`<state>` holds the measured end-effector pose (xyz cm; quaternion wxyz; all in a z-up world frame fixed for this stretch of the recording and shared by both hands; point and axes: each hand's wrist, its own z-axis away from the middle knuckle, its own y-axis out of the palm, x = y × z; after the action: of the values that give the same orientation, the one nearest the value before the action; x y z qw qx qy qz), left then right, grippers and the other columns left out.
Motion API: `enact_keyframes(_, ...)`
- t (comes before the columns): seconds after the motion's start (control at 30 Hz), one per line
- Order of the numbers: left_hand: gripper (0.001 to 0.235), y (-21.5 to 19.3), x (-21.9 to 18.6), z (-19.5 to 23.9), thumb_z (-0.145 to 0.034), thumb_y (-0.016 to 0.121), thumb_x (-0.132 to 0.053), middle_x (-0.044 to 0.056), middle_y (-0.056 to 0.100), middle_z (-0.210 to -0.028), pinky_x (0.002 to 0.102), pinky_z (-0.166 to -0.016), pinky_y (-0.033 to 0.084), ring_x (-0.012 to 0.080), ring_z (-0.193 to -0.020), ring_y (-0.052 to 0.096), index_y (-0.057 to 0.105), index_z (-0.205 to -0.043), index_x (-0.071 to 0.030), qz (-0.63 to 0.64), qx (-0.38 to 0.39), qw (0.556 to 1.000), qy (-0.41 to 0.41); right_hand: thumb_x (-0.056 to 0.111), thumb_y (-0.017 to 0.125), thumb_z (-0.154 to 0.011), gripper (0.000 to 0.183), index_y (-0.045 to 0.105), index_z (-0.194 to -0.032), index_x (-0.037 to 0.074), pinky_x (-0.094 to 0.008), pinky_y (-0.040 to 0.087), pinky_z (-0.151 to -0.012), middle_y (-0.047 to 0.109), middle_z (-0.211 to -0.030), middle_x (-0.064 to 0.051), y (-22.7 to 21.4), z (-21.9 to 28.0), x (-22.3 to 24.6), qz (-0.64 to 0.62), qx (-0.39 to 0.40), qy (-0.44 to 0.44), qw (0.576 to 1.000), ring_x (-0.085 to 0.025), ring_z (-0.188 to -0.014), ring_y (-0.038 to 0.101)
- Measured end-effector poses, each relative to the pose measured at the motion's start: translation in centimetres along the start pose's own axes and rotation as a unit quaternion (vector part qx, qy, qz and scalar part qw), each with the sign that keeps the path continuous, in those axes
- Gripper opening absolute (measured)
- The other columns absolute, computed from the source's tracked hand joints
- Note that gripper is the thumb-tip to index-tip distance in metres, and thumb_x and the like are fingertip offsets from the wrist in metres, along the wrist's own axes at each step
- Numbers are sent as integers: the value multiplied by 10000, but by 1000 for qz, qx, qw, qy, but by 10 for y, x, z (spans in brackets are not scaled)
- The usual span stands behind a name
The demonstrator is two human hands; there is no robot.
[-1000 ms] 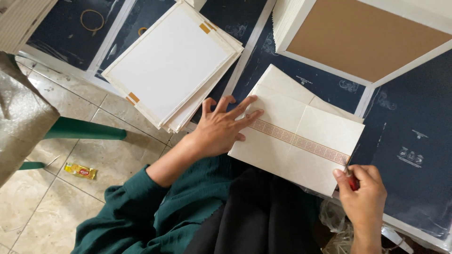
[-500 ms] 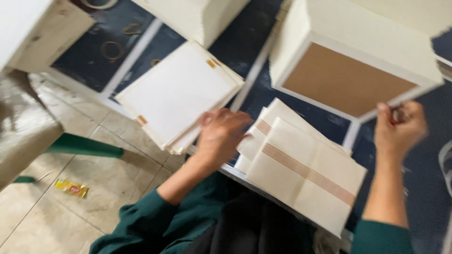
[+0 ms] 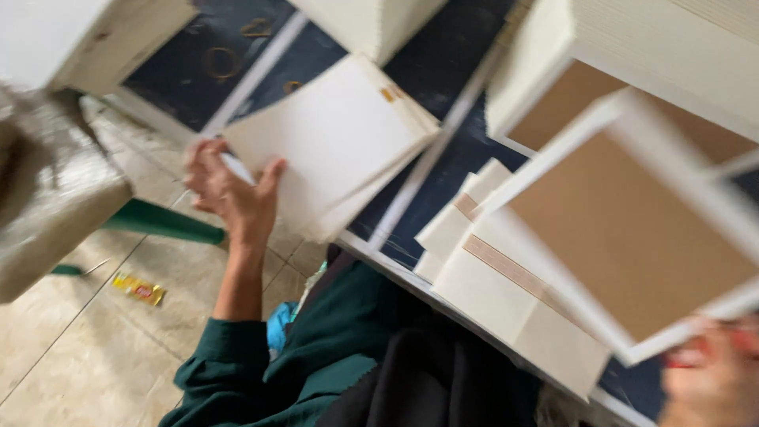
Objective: Sorting and inspecting printed invitation cards at a high speed on a production table.
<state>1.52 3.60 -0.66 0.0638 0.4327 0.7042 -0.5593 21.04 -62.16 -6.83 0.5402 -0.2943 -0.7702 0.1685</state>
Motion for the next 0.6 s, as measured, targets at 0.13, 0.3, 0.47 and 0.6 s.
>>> enact_keyframes(0.13, 497, 2, -7, 2, -834, 610, -479, 96, 363, -1313, 453, -812, 326, 288, -1129, 371, 519, -1155, -111, 4, -160, 978, 135, 236, 650, -838, 146, 603, -962, 176, -223, 143, -395, 283, -527, 72, 37, 109, 184, -93, 70, 269, 956, -16, -437, 229)
enact_keyframes(0.3, 420, -63, -68, 20, -913, 395, 198, 230, 546, -1093, 243, -593, 497, 235, -865, 577, 304, -1157, -132, 439, -82, 868, 217, 220, 605, -945, 430, 600, -1310, -6, -330, 423, -854, 594, -1046, -119, 28, 103, 233, 135, 67, -24, 988, -214, -903, 533)
enact_keyframes(0.47, 555, -49, -67, 23, -960, 574, -381, 121, 348, -1374, 255, -735, 527, 236, -1225, 445, 224, -1357, -214, 430, -88, 873, 214, 80, 532, -1002, 332, 577, -1310, -34, -356, 427, -870, 623, -1178, -185, 47, 101, 267, 87, 56, -141, 985, -274, -993, 592)
enact_keyframes(0.6, 540, -33, -52, 54, -902, 586, -268, 105, 317, -1320, 334, -1002, 341, 219, -1200, 368, 295, -1322, -92, 445, 66, 893, 7, 137, 593, -907, 348, 603, -1235, 21, -319, 453, -719, 648, -965, -103, 68, 103, 267, 70, 99, -129, 984, -214, -824, 616)
